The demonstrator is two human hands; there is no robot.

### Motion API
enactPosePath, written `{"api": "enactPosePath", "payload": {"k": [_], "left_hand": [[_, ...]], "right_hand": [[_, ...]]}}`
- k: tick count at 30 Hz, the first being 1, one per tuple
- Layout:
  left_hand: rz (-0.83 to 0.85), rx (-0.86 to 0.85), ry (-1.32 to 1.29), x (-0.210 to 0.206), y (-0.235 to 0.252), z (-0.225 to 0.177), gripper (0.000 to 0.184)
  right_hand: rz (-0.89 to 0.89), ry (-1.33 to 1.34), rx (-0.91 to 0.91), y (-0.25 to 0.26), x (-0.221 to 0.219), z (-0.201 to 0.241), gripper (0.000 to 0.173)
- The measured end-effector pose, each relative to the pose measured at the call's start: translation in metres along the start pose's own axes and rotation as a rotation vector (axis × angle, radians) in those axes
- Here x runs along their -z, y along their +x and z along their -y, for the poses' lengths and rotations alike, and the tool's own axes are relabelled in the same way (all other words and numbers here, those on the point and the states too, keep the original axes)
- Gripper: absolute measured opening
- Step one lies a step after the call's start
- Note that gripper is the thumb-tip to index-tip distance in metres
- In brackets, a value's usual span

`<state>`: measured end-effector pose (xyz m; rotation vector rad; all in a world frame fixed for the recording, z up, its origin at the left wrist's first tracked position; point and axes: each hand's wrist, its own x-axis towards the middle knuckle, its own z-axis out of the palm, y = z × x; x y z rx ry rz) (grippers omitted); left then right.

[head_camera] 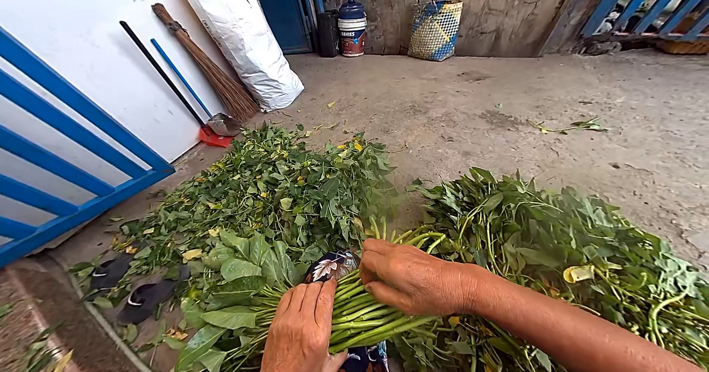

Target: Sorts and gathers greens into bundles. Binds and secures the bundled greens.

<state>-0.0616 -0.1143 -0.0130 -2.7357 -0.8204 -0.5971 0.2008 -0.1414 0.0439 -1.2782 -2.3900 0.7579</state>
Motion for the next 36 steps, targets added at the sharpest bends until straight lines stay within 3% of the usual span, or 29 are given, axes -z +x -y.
{"api": "enactPosePath", "payload": {"k": [5,8,11,13,15,19,23,26,29,36], "left_hand": [[0.010,0.002,0.001,-0.001,0.004,0.002,0.090],[0.019,0.022,0.005,-0.003,0.007,0.004,0.091],[0.035,0.025,0.013,-0.003,0.009,0.006,0.094],[0.037,0.033,0.010,-0.003,0.010,0.005,0.098],[0.022,0.041,0.011,-0.003,0.010,0.003,0.102],[-0.025,0.049,-0.010,-0.004,0.007,0.000,0.109],[-0.038,0.051,-0.038,-0.005,0.005,-0.001,0.109],[-0.025,0.076,-0.051,-0.006,0.007,0.001,0.106],[-0.005,0.084,-0.048,-0.004,0.010,0.001,0.104],[0.077,0.042,0.031,-0.001,0.016,-0.008,0.111]], "right_hand": [[-0.117,-0.175,0.054,-0.005,-0.006,0.011,0.020],[-0.144,-0.223,-0.042,-0.008,-0.002,-0.003,0.022],[-0.437,-0.316,-0.031,-0.013,-0.010,-0.005,0.033],[-0.523,-0.240,0.041,-0.015,-0.016,0.005,0.022],[-0.449,-0.235,0.073,-0.018,-0.021,0.012,0.017],[-0.363,-0.387,0.058,-0.020,-0.031,0.004,0.023],[-0.219,-0.327,0.039,-0.026,-0.029,0.008,0.027],[-0.282,-0.357,0.032,-0.027,-0.031,0.015,0.041],[-0.398,-0.417,0.076,-0.024,-0.041,0.018,0.034],[-0.294,-0.459,0.019,-0.016,-0.042,0.025,0.030]]}}
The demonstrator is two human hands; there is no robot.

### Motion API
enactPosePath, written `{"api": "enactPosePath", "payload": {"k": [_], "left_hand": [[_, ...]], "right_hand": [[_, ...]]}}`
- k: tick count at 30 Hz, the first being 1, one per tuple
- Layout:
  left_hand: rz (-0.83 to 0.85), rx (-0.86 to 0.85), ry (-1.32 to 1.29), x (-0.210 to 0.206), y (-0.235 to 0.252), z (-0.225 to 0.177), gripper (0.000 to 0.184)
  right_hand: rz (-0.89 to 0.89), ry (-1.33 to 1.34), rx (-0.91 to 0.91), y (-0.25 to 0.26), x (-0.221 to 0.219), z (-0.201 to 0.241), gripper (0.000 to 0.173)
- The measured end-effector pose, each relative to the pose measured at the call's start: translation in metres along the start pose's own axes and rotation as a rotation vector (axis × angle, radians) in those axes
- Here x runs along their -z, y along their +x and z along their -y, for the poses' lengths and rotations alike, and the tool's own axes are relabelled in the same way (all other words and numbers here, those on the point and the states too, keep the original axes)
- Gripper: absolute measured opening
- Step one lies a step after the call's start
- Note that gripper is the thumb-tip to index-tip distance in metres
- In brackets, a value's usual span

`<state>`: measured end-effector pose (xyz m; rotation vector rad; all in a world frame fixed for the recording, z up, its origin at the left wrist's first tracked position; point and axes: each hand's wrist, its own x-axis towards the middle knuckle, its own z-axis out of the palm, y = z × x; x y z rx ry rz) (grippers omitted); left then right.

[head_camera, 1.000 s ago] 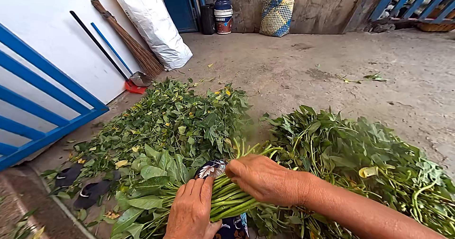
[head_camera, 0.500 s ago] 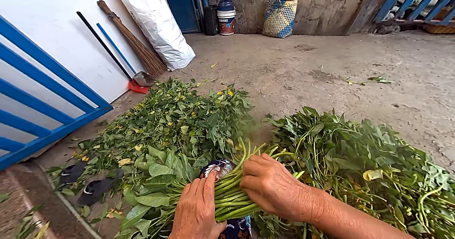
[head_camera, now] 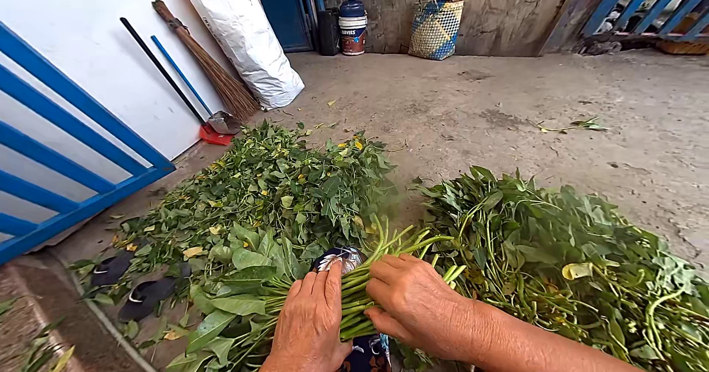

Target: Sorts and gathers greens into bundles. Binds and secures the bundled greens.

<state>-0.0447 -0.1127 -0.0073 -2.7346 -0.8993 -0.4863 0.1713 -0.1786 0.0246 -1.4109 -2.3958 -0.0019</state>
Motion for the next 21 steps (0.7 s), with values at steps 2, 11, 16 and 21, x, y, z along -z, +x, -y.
{"api": "enactPosePath", "payload": {"k": [2,11,16,21], "left_hand": [[0.014,-0.010,0.003,0.001,0.002,-0.001,0.110],[0.065,-0.030,-0.026,0.001,0.007,0.001,0.114],[0.036,-0.052,-0.041,0.001,0.005,0.003,0.110],[0.020,-0.063,-0.081,-0.001,0.004,0.002,0.111]], "right_hand": [[-0.006,-0.052,0.029,0.004,0.000,-0.002,0.031],[0.104,-0.063,0.089,0.010,0.010,0.000,0.023],[0.266,0.218,-0.037,0.014,0.024,0.005,0.025],[0.384,0.177,-0.121,0.019,0.033,0.021,0.026]]}}
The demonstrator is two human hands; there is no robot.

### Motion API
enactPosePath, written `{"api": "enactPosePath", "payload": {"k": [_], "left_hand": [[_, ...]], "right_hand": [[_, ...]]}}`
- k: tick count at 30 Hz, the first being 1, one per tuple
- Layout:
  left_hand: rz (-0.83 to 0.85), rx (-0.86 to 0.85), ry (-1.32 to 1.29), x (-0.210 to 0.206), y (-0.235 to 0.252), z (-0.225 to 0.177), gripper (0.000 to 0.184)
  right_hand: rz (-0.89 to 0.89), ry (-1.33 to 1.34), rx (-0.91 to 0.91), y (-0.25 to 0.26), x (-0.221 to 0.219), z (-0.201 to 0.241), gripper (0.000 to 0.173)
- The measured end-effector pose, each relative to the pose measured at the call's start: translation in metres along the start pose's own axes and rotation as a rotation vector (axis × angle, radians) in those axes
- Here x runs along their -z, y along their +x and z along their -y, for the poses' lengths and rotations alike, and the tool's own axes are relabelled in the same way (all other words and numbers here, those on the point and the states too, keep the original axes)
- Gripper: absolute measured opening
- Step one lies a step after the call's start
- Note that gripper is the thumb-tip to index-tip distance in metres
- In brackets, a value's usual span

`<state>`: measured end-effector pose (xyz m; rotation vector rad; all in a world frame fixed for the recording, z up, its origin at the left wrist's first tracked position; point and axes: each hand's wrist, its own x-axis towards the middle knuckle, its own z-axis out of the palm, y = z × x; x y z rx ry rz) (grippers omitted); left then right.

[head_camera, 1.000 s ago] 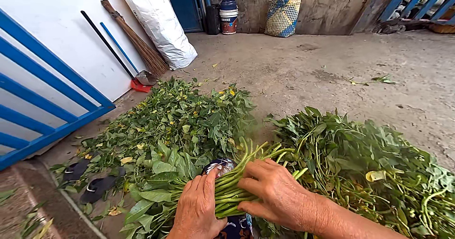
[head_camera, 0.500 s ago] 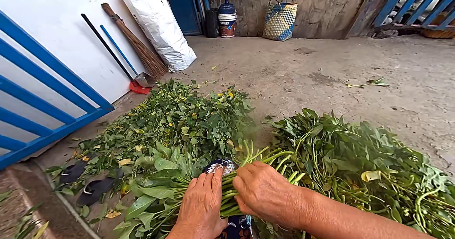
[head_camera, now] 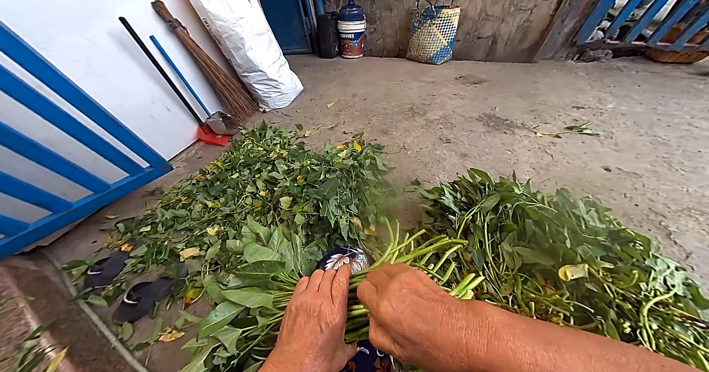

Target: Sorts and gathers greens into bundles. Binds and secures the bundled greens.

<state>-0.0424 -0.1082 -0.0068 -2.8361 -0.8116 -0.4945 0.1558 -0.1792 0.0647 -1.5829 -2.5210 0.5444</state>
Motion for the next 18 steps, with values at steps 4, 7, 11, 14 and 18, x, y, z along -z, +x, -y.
{"api": "enactPosePath", "payload": {"k": [4,7,11,14,18], "left_hand": [[-0.009,-0.028,0.011,-0.001,0.001,-0.003,0.108],[-0.021,-0.055,0.022,0.000,0.003,-0.005,0.105],[-0.020,-0.053,0.004,-0.002,0.002,0.000,0.099],[-0.026,-0.051,0.010,-0.002,0.002,0.001,0.098],[-0.009,-0.037,0.009,0.000,0.000,0.005,0.103]], "right_hand": [[0.299,0.025,-0.068,0.005,0.026,0.007,0.026],[0.350,0.016,-0.101,0.009,0.028,0.006,0.026],[0.265,-0.038,-0.101,0.008,0.021,0.003,0.033],[0.201,-0.082,-0.066,0.006,0.013,-0.003,0.036],[0.156,-0.113,-0.041,-0.002,0.015,-0.016,0.033]]}}
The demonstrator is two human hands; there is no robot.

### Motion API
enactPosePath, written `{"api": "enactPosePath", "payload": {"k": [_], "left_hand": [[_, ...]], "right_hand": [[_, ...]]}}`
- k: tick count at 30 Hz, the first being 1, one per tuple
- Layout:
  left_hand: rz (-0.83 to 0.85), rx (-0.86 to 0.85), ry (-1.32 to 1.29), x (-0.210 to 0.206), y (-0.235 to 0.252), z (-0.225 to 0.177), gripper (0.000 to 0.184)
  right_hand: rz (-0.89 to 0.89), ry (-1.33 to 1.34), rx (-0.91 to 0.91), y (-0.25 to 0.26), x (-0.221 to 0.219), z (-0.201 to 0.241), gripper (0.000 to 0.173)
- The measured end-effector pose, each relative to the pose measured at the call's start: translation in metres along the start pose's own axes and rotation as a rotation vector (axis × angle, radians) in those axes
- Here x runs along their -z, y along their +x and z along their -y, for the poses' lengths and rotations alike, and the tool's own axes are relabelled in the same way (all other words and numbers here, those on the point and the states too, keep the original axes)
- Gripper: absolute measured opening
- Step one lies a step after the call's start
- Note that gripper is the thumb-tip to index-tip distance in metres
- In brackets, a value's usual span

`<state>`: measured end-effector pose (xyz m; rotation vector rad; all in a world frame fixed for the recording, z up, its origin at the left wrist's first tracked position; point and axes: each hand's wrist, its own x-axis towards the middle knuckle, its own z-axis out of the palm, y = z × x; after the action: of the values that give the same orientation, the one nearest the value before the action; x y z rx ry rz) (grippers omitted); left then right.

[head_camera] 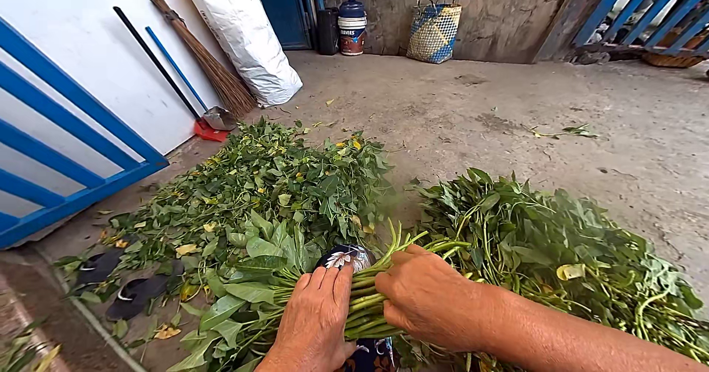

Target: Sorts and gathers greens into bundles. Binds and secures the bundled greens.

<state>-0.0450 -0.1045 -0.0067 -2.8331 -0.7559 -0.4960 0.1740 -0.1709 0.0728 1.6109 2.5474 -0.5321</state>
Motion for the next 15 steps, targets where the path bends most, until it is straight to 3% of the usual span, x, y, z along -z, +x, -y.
{"api": "enactPosePath", "payload": {"k": [2,5,6,9,12,15], "left_hand": [[0.001,0.008,0.006,0.000,-0.002,0.001,0.104],[0.003,0.027,-0.007,-0.001,-0.004,0.004,0.103],[-0.001,0.031,-0.011,-0.001,-0.005,0.005,0.104],[-0.001,0.032,-0.026,0.000,-0.006,0.009,0.107],[0.004,0.037,-0.045,0.001,-0.005,0.011,0.108],[0.032,0.041,-0.036,0.002,-0.005,0.014,0.108]], "right_hand": [[0.012,0.043,-0.017,-0.005,0.001,-0.003,0.033],[0.033,0.206,-0.048,-0.010,0.001,-0.006,0.053],[-0.032,0.215,-0.016,-0.011,-0.005,-0.009,0.052],[-0.391,0.052,0.167,-0.006,-0.032,-0.018,0.029],[-0.646,-0.188,0.229,0.003,-0.044,-0.029,0.045],[-0.656,-0.279,0.230,0.004,-0.053,-0.030,0.045]]}}
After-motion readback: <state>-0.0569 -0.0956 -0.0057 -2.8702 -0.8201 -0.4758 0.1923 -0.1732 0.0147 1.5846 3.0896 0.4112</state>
